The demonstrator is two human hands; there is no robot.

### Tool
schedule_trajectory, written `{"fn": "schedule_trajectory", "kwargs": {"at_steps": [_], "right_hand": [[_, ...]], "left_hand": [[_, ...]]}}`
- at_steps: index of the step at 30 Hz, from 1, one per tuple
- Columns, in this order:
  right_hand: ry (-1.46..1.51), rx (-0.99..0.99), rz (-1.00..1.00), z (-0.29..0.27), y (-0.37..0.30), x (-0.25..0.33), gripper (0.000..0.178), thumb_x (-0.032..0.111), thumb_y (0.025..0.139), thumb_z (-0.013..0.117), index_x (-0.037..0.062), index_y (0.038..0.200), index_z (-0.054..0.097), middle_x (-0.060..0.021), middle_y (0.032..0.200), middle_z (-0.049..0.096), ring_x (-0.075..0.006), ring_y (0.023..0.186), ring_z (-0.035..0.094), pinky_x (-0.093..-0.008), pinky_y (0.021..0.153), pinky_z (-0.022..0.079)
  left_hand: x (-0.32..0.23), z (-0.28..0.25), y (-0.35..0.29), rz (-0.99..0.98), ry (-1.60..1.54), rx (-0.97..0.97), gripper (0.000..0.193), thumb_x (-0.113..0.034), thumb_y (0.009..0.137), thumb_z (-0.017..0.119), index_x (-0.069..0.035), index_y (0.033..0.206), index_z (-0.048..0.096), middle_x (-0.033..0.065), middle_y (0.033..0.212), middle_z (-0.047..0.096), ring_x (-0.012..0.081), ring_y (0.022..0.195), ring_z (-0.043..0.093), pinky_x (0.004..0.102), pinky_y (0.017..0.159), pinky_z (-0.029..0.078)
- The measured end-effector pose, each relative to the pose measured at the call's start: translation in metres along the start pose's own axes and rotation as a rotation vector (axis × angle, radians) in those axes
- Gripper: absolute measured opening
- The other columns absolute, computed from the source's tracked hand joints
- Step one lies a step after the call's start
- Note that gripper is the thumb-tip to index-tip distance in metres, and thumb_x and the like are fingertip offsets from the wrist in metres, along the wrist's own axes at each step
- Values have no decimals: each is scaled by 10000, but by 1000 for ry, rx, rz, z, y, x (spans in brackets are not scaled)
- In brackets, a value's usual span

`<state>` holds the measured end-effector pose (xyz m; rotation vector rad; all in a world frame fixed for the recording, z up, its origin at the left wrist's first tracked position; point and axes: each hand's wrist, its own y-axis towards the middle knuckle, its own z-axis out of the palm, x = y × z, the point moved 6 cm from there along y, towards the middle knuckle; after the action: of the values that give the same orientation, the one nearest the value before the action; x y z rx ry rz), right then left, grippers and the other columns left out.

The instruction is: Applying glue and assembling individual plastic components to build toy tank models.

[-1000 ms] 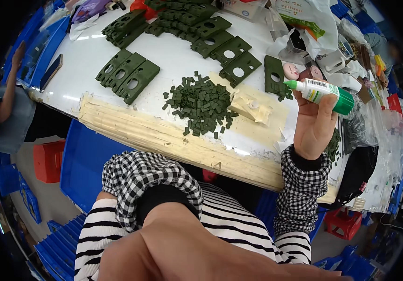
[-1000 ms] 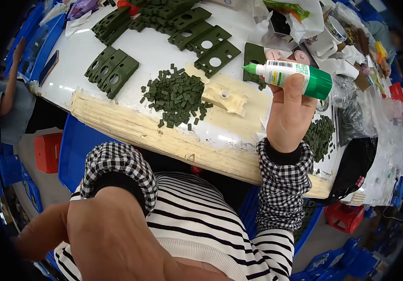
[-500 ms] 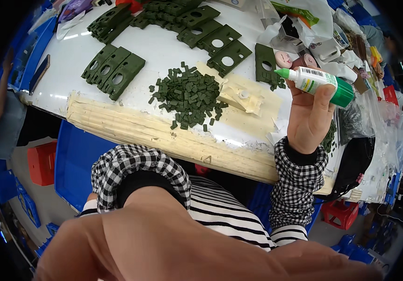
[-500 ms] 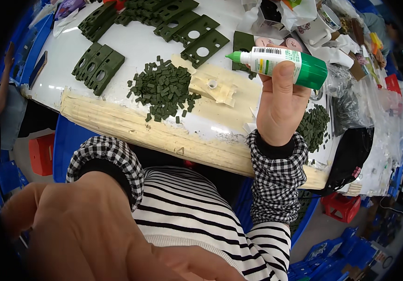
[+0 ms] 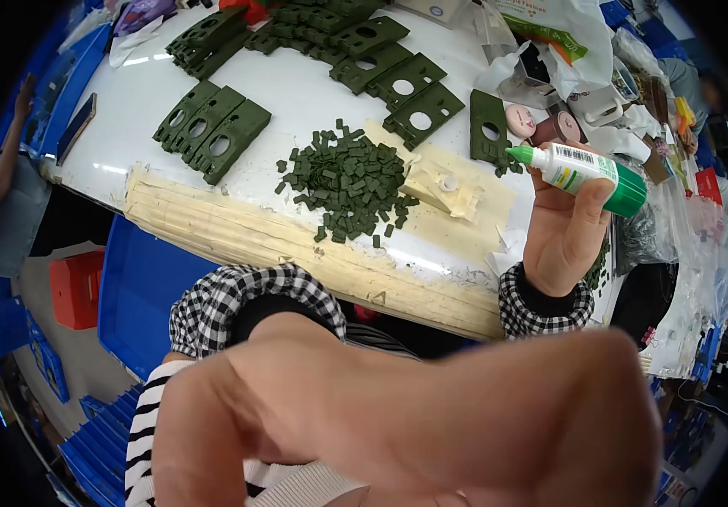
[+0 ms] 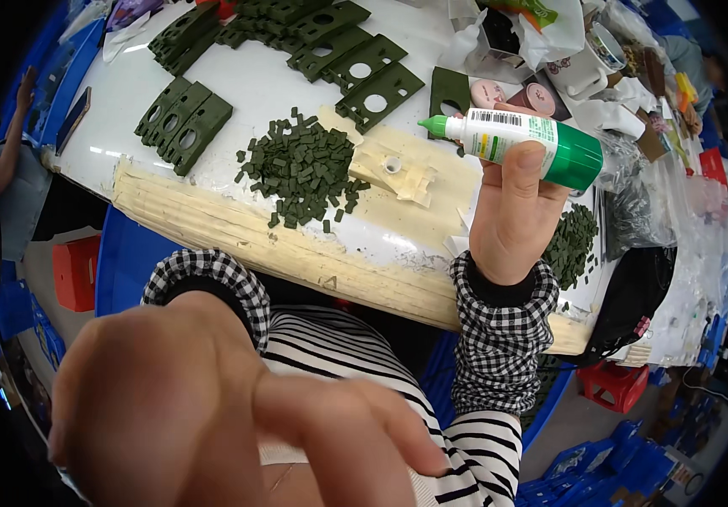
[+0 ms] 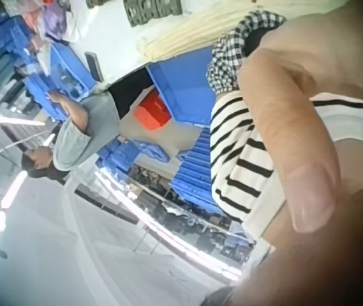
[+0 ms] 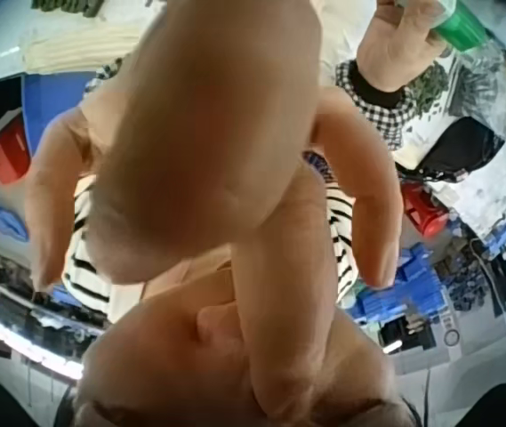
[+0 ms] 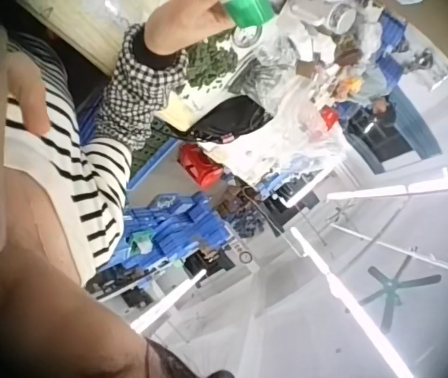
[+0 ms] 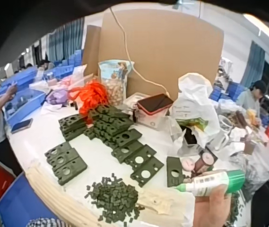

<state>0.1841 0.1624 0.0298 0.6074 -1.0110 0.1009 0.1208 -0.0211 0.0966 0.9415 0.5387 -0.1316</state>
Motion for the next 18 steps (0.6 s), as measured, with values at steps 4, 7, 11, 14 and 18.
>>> {"fn": "schedule_trajectory", "kwargs": {"at_steps": [4,7,11,14,18], "right_hand": [[23,67,20,6,1,-8,462,382,940,558,10,1205,489,-125,1135,585,-255,1036,599,-432,928,482],[8,98,-30,0,2,2,446,374,946,551,14,1202,492,-125,1133,584,-250,1016,604,-437,935,477],[16,78,-21,7,0,1,431,366,947,553,15,1192,499,-125,1118,590,-242,1005,607,-427,917,486],[-16,92,-28,6,1,-4,407,350,954,548,16,1182,500,-123,1109,594,-238,1004,607,-416,902,492],[-38,58,-38,-2,4,-5,379,333,963,539,18,1168,503,-120,1102,597,-231,1000,607,-404,893,494]], "left_hand": [[-48,-42,-26,-52,556,-327,79,-127,863,632,-109,845,557,38,804,671,187,918,603,415,969,395],[-83,-86,-48,-336,1365,-662,99,-127,850,659,-93,793,585,44,783,676,171,863,615,385,903,442],[-120,-138,-39,-330,2363,-634,182,-190,827,689,-20,877,646,109,792,649,227,798,596,352,708,459],[-122,-201,-39,-493,2684,-601,233,-268,810,699,-49,879,659,114,836,611,265,852,578,382,712,484],[-116,-255,-41,-768,2868,-631,261,-304,768,725,-73,884,684,121,890,578,287,902,558,384,719,495]]}}
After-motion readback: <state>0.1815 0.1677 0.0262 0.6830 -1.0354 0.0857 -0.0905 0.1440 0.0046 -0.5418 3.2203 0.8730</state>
